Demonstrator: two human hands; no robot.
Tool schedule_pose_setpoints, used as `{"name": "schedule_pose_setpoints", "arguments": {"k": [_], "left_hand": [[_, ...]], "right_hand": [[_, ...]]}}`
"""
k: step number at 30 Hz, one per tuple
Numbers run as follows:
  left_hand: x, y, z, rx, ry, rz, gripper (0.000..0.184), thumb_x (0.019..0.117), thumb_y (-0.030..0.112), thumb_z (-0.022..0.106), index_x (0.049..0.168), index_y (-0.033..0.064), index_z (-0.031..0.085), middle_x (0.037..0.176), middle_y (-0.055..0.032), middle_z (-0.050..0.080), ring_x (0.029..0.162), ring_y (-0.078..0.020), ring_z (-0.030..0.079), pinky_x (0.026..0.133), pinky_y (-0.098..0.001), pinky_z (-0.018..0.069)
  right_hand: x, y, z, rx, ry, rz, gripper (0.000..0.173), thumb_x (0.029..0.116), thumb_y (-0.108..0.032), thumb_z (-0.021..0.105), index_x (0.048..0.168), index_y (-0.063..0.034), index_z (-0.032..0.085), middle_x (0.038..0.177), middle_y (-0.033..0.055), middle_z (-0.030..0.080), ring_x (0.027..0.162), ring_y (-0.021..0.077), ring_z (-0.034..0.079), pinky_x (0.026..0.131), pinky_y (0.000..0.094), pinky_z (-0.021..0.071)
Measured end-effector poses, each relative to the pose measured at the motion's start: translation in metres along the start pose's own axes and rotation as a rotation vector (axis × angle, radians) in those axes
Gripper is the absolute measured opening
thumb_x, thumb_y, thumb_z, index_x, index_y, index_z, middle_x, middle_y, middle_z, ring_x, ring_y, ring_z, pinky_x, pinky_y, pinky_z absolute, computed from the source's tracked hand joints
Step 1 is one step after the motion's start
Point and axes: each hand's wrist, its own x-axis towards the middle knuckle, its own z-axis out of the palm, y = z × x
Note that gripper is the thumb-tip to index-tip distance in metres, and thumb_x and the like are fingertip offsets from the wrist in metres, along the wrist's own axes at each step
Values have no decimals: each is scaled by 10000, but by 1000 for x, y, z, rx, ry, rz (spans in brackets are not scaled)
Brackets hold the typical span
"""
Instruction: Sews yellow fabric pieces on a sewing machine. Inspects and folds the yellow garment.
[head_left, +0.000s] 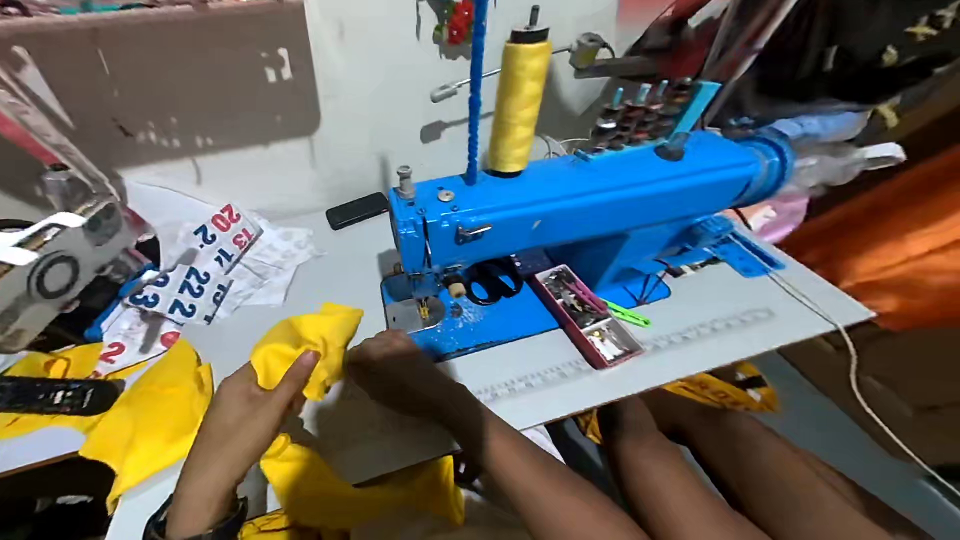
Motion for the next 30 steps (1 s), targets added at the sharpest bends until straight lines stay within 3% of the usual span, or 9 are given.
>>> {"name": "schedule_pose_setpoints", "arguments": {"k": [3, 6, 8, 11, 15, 17, 20, 25, 30], "left_hand": [[-6, 3, 14, 85, -59, 58, 653, 931, 566, 611, 1245, -6, 602, 943, -98, 680, 794, -158, 653, 731, -441, 559], [-4, -8, 27, -270, -126, 66, 250, 956, 325, 649, 1106, 125, 644, 872, 99, 705, 720, 27, 654, 619, -179, 559], [-3, -16, 31, -520, -98, 16, 134, 964, 212, 624, 1062, 126, 648, 825, 90, 731, 653, 9, 672, 553, -171, 561], [-5, -23, 29, -662, 39, -34, 118, 1039, 190, 534, 1039, 129, 635, 694, 93, 658, 479, 20, 514, 434, -143, 438], [-11, -24, 22, -733, 133, -51, 177, 1071, 184, 455, 1107, 113, 613, 775, 81, 705, 595, 0, 641, 529, -175, 553], [-14, -22, 23, -741, 136, -45, 189, 1066, 192, 447, 1078, 121, 622, 750, 74, 698, 581, -7, 637, 521, -175, 552], [-16, -19, 20, -733, 163, -89, 204, 1072, 201, 456, 1063, 105, 636, 758, 48, 694, 584, -25, 630, 525, -192, 544], [-20, -18, 13, -767, 187, -134, 209, 1080, 182, 462, 1010, 95, 639, 737, 35, 691, 558, -13, 612, 501, -169, 515], [-19, -17, 13, -786, 187, -161, 120, 1028, 57, 494, 978, 93, 596, 689, 48, 649, 506, 6, 548, 456, -143, 451]], "right_hand": [[5, -24, -3, 97, -36, -29, 208, 972, -106, 616, 1057, 26, 752, 1055, 182, 738, 1069, 334, 683, 986, 515, 487], [-2, -23, -14, 160, -42, -99, 195, 989, -92, 603, 1035, 43, 736, 1007, 184, 726, 1021, 327, 683, 929, 478, 520], [-22, -9, -27, 120, 75, -101, 180, 987, -96, 604, 1001, 11, 749, 977, 141, 733, 1001, 283, 685, 922, 441, 529], [-73, 30, -70, -172, 362, 115, 176, 992, -133, 616, 1018, -44, 766, 1083, 96, 739, 1104, 254, 682, 999, 463, 535], [-117, 73, -161, -490, 402, 704, 323, 1048, -219, 571, 1212, 36, 685, 1198, 306, 652, 1173, 519, 593, 974, 698, 452], [-120, 89, -178, -519, 347, 830, 319, 1029, -211, 612, 1209, 40, 692, 1188, 352, 635, 1163, 587, 561, 925, 763, 426], [-113, 97, -181, -615, 236, 846, 276, 1032, -192, 609, 1125, 42, 722, 1098, 345, 671, 1062, 579, 621, 853, 772, 452], [-101, 86, -181, -721, 53, 856, 320, 1042, -183, 578, 1069, 113, 697, 1136, 381, 642, 1095, 597, 601, 848, 767, 441], [-104, 88, -183, -673, 198, 874, 304, 1039, -161, 557, 1080, 117, 673, 1046, 399, 650, 1028, 620, 613, 824, 776, 434]]}}
